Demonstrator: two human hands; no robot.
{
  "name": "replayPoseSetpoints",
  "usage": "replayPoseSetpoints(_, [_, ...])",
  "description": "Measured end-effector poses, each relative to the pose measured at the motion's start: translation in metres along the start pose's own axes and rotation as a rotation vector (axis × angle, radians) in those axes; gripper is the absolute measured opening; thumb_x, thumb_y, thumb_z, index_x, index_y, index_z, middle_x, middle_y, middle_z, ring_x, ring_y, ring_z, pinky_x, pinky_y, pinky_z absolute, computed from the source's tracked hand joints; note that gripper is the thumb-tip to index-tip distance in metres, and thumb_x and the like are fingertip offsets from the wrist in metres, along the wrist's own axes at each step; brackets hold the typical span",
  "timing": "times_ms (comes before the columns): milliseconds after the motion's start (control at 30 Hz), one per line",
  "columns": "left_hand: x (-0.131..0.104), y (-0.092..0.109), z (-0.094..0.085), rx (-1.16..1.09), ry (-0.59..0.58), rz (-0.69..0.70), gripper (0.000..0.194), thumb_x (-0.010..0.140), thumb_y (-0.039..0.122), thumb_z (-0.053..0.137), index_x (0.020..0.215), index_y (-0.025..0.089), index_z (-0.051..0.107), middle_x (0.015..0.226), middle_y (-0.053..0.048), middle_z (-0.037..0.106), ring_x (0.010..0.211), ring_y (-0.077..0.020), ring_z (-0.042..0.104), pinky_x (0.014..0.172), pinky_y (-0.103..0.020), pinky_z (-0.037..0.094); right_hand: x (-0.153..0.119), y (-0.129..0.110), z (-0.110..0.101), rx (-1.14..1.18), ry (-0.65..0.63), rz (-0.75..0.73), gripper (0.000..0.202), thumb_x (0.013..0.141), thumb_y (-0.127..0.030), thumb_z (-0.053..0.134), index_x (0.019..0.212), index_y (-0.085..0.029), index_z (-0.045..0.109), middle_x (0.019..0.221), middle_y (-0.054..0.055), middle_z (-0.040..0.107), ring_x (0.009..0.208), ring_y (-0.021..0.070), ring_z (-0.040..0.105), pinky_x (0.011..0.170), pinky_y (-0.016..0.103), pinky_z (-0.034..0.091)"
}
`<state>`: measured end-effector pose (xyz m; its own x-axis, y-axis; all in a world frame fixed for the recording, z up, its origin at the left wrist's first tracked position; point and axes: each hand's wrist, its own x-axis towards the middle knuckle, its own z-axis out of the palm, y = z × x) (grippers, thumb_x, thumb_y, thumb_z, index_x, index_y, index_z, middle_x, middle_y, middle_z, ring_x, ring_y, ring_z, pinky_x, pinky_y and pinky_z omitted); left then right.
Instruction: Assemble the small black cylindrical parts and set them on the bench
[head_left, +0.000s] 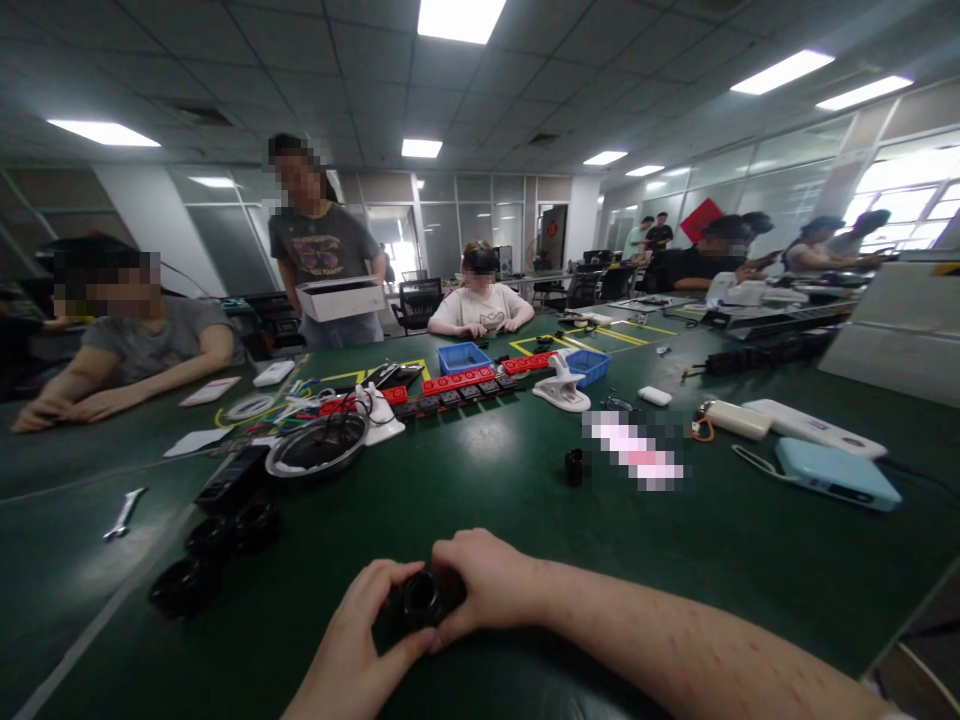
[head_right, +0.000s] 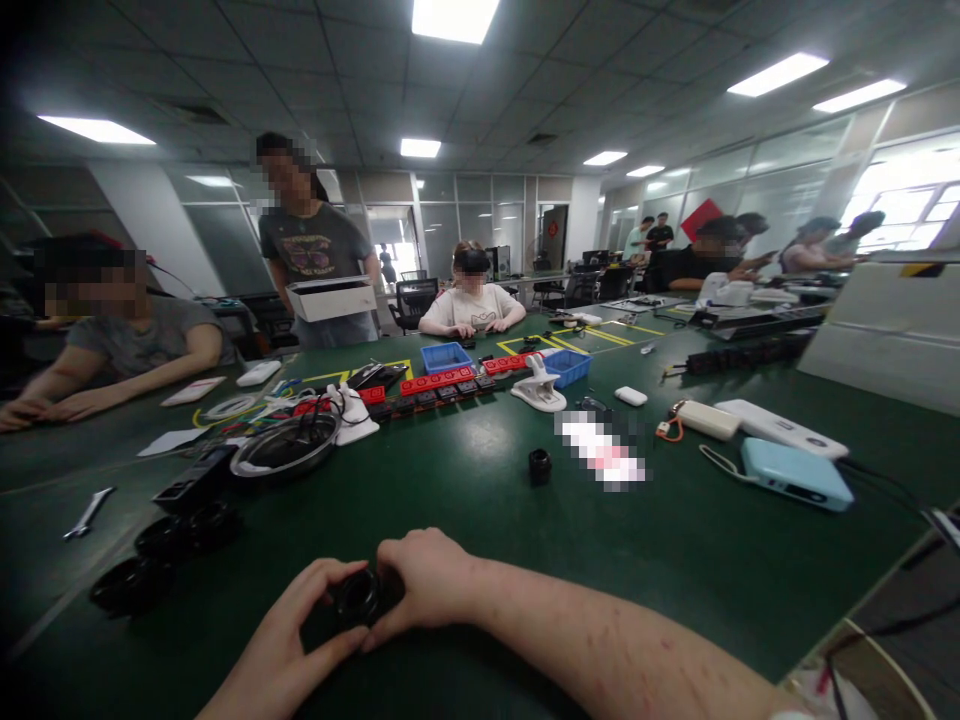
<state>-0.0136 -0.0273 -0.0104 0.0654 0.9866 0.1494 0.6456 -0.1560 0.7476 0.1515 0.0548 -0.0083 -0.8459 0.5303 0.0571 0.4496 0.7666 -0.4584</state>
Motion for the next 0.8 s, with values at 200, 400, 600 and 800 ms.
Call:
replayPoseSetpoints(200, [0.001, -0.002, -0.001, -0.006, -0.006, -0.007, 0.033, 0.065, 0.024, 0.064, 0.097, 0.026, 0.06, 0.091, -0.002, 0.059, 0.087, -0.0233, 0.054, 0.077, -0.035, 0.045, -0.001, -0.01, -0.002, -0.112, 0.043, 0.0, 0.06, 0.055, -0.065, 0.058, 0.087, -0.014, 0.055, 0.08, 0.006, 0.059, 0.072, 0.0205, 0.054, 0.068, 0.033, 0.04])
replayPoseSetpoints(400, [0.002, -0.004, -0.003, -0.046, -0.013, -0.011, 0.044, 0.066, 0.025, 0.063, 0.108, 0.03, 0.055, 0.098, -0.003, 0.059, 0.089, -0.0228, 0.054, 0.076, -0.033, 0.046, -0.002, 0.004, -0.018, -0.012, -0.113, -0.165, 0.058, 0.064, -0.045, 0.065, 0.113, -0.018, 0.048, 0.095, 0.006, 0.057, 0.087, 0.0201, 0.051, 0.074, 0.031, 0.038])
replayPoseSetpoints(600, [0.003, -0.003, -0.002, -0.05, -0.025, 0.011, 0.035, 0.064, 0.023, 0.064, 0.098, 0.027, 0.06, 0.09, -0.002, 0.059, 0.083, -0.0217, 0.055, 0.072, -0.032, 0.045, 0.002, 0.008, -0.012, 0.022, -0.12, -0.163, 0.037, 0.064, -0.04, 0.066, 0.091, -0.017, 0.056, 0.083, 0.002, 0.056, 0.078, 0.0155, 0.051, 0.067, 0.025, 0.038])
replayPoseSetpoints(800, [0.0, 0.003, 0.0, -0.022, 0.062, -0.064, 0.03, 0.06, 0.019, 0.066, 0.089, 0.022, 0.059, 0.088, -0.002, 0.057, 0.088, -0.0237, 0.053, 0.078, -0.036, 0.043, 0.001, -0.014, 0.007, -0.059, 0.1, 0.112, 0.051, 0.054, -0.057, 0.065, 0.081, -0.014, 0.053, 0.078, 0.004, 0.056, 0.07, 0.0184, 0.05, 0.064, 0.03, 0.038])
